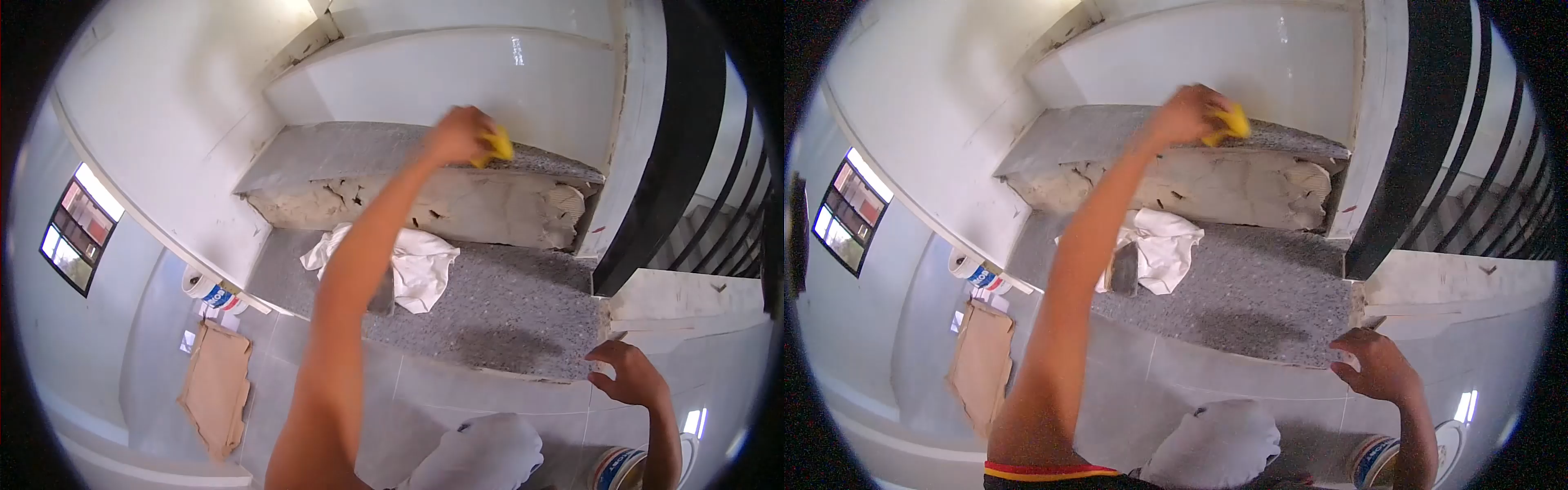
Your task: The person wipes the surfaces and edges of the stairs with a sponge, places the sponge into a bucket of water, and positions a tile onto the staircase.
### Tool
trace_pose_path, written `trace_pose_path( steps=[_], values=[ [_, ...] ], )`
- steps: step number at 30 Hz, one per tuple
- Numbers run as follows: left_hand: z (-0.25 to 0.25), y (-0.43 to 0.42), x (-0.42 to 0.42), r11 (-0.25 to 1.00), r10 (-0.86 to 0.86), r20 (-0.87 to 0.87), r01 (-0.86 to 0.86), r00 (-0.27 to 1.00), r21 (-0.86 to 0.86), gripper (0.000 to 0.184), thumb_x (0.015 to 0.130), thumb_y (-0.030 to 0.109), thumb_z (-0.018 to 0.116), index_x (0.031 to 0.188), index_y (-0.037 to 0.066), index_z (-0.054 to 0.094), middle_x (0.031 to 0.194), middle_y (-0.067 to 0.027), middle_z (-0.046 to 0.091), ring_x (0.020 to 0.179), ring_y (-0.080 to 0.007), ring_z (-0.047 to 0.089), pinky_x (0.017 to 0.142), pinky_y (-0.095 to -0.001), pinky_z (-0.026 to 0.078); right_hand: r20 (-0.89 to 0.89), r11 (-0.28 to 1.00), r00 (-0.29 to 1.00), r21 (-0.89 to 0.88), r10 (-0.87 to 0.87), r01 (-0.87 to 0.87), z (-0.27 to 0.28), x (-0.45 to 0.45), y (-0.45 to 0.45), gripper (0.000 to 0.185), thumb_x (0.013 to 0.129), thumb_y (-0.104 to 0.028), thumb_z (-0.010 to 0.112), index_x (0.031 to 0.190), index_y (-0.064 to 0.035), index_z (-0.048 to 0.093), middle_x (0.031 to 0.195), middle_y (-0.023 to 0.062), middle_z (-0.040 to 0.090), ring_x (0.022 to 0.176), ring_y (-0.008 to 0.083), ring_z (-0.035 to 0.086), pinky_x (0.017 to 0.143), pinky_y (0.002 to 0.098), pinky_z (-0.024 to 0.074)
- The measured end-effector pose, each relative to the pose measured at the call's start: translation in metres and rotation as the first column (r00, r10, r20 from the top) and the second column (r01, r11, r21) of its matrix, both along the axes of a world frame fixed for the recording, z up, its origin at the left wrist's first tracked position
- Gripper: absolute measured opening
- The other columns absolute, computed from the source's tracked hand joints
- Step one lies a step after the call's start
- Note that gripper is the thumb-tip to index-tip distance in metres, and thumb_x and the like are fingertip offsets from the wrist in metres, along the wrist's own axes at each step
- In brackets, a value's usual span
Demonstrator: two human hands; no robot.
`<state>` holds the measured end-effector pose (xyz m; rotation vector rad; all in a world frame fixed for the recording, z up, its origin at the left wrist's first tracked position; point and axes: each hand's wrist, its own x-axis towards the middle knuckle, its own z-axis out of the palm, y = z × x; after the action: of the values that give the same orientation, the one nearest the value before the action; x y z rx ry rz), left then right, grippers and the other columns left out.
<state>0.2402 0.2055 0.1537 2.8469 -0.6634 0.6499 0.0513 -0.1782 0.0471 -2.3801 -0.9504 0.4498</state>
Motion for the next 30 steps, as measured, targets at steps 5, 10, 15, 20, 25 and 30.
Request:
trace_pose_path(
  steps=[5, 10, 15, 20, 25, 30],
  values=[
    [0.032, 0.167, 0.021, 0.765, 0.643, 0.201, -0.607, 0.739, -0.218, 0.042, 0.069, 0.046, 0.068, 0.093, 0.011, 0.067, 0.099, -0.0136, 0.064, 0.090, -0.0284, 0.062, 0.080, -0.0391, 0.049, -0.118, 0.999, 0.992, -0.012, -0.041, 0.040, 0.008, -0.004, -0.010, 0.029, 0.076, -0.016, 0.067, 0.101, -0.0034, 0.063, 0.102, 0.0154, 0.062, 0.097, 0.0299, 0.058, 0.087, 0.0371, 0.0460],
    [0.013, 0.287, 0.024, 0.628, 0.776, 0.323, -0.717, 0.542, -0.304, 0.042, 0.067, 0.041, 0.070, 0.095, 0.010, 0.067, 0.097, -0.0149, 0.065, 0.092, -0.0298, 0.061, 0.084, -0.0414, 0.046, -0.208, 0.998, 0.977, -0.065, -0.041, 0.028, 0.000, 0.002, -0.015, 0.032, 0.075, -0.020, 0.069, 0.103, -0.0041, 0.063, 0.103, 0.0141, 0.062, 0.099, 0.0291, 0.058, 0.088, 0.0363, 0.0458],
    [0.003, 0.279, 0.042, 0.554, 0.806, 0.014, -0.747, 0.592, -0.367, 0.042, 0.069, 0.041, 0.066, 0.099, 0.012, 0.067, 0.106, -0.0137, 0.063, 0.100, -0.0307, 0.058, 0.091, -0.0430, 0.042, -0.187, 0.997, 0.981, -0.074, -0.050, 0.037, -0.017, 0.008, -0.022, 0.033, 0.076, -0.021, 0.068, 0.103, -0.0040, 0.062, 0.104, 0.0146, 0.062, 0.099, 0.0301, 0.058, 0.088, 0.0371, 0.0455],
    [-0.014, 0.249, 0.065, 0.648, 0.755, 0.159, -0.761, 0.636, -0.035, 0.034, 0.068, 0.032, 0.064, 0.094, 0.010, 0.069, 0.096, -0.0162, 0.065, 0.089, -0.0334, 0.062, 0.081, -0.0409, 0.049, -0.184, 0.997, 0.982, -0.077, -0.041, 0.027, -0.023, 0.007, -0.028, 0.032, 0.076, -0.022, 0.067, 0.102, -0.0040, 0.063, 0.104, 0.0152, 0.062, 0.098, 0.0311, 0.058, 0.088, 0.0379, 0.0454],
    [-0.009, 0.192, 0.053, 0.767, 0.639, 0.128, -0.642, 0.758, -0.030, 0.025, 0.067, 0.026, 0.062, 0.087, 0.015, 0.071, 0.088, -0.0145, 0.066, 0.085, -0.0334, 0.063, 0.078, -0.0401, 0.051, -0.200, 0.991, 0.976, -0.122, -0.085, 0.061, -0.015, 0.006, -0.020, 0.032, 0.077, -0.023, 0.067, 0.101, -0.0031, 0.063, 0.101, 0.0155, 0.062, 0.097, 0.0307, 0.059, 0.087, 0.0372, 0.0458],
    [-0.023, 0.065, 0.003, 0.977, 0.155, 0.041, -0.147, 0.987, -0.154, 0.030, 0.069, 0.028, 0.068, 0.096, 0.016, 0.069, 0.093, -0.0135, 0.065, 0.084, -0.0296, 0.062, 0.077, -0.0365, 0.050, -0.138, 0.994, 0.990, -0.108, 0.012, -0.027, -0.016, 0.006, -0.002, 0.033, 0.077, -0.024, 0.067, 0.102, -0.0024, 0.062, 0.101, 0.0148, 0.062, 0.096, 0.0308, 0.059, 0.086, 0.0373, 0.0463]
  ],
)
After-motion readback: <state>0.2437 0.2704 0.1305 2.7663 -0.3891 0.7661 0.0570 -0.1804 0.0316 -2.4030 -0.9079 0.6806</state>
